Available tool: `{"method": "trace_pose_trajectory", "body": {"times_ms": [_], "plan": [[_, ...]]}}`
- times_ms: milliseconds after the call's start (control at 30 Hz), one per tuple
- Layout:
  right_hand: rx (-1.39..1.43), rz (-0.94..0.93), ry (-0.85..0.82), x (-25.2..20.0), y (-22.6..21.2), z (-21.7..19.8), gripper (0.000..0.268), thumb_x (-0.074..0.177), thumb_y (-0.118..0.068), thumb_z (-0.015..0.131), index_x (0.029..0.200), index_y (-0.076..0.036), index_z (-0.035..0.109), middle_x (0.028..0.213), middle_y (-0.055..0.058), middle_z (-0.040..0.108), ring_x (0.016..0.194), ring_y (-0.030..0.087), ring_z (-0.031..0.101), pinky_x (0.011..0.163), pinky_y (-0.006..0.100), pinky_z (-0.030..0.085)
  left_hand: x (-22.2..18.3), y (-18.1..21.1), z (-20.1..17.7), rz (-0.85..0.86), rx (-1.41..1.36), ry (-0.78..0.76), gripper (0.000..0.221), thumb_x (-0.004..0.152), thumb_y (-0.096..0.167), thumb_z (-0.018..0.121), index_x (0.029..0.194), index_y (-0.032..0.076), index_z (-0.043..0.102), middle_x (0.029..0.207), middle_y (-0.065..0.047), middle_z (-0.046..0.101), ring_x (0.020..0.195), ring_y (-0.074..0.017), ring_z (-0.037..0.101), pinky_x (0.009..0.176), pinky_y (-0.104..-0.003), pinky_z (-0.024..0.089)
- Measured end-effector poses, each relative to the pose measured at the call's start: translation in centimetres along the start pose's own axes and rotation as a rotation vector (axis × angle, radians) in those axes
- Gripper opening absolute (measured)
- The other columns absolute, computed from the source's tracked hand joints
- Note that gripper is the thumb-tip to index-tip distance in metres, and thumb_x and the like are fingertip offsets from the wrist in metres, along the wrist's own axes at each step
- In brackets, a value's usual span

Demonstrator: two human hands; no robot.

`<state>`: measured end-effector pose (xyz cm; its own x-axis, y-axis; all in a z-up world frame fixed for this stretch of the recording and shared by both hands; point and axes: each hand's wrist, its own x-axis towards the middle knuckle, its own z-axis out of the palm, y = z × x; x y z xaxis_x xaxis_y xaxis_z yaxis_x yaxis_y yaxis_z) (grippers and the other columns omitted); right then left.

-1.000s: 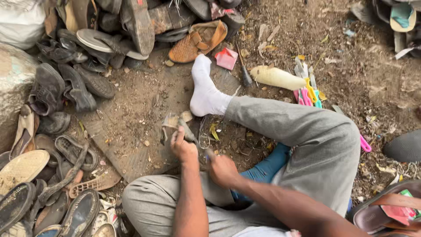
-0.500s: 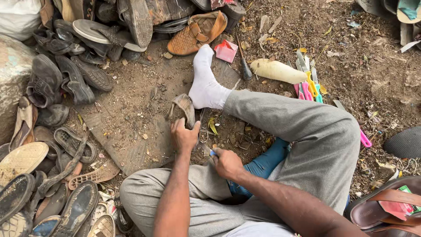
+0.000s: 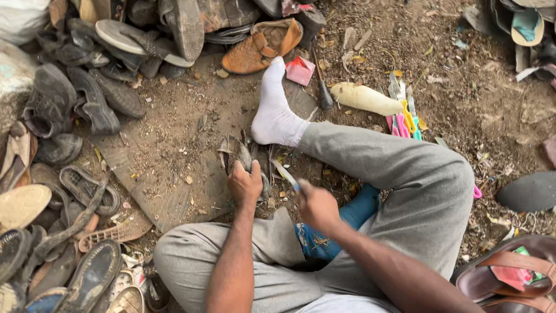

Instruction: The person repairs various shoes and sandals by hand using a small blade and stitching tools, cutting materials and joining parts while sitting on a ground littered with footwear.

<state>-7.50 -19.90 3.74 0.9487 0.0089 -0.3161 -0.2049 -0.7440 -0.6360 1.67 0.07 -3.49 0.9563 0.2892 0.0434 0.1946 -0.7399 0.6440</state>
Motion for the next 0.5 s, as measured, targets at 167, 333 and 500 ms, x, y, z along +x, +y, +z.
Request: {"method": "trace_pose_trajectory", "body": {"times_ms": [167, 333, 500], "plan": [[0.128, -0.092, 0.018, 8.4, -1.1, 0.9, 0.034, 0.099, -0.033, 0.055, 0.124, -0.014, 0.069, 0.094, 0.023, 0.073, 0.086, 0.044, 0.069, 0.077, 0.054, 0.053, 0.2, -0.5, 0.4, 0.116, -0.049, 0.166, 0.04, 0.091, 0.037, 0.072, 0.087, -0.001, 0.062, 0.081, -0.024, 0.07, 0.076, -0.0438, 0.068, 0.069, -0.054, 0.052], [0.057, -0.133, 0.04, 9.6, -1.9, 2.5, 0.033, 0.101, -0.035, 0.055, 0.123, -0.015, 0.071, 0.099, 0.023, 0.074, 0.092, 0.044, 0.069, 0.081, 0.053, 0.054, -0.4, -0.7, -0.2, 0.015, -0.215, 0.136, 0.039, 0.088, 0.037, 0.071, 0.085, -0.001, 0.062, 0.076, -0.022, 0.071, 0.072, -0.0419, 0.071, 0.066, -0.052, 0.054], [0.141, 0.038, -0.204, 6.6, -1.4, 2.3, 0.032, 0.104, -0.036, 0.046, 0.114, -0.013, 0.066, 0.082, 0.019, 0.076, 0.076, 0.038, 0.078, 0.075, 0.05, 0.061, -0.1, -0.6, -0.4, -0.056, -0.209, 0.116, 0.037, 0.089, 0.035, 0.069, 0.088, -0.001, 0.065, 0.082, -0.021, 0.073, 0.073, -0.039, 0.072, 0.067, -0.05, 0.055]]}}
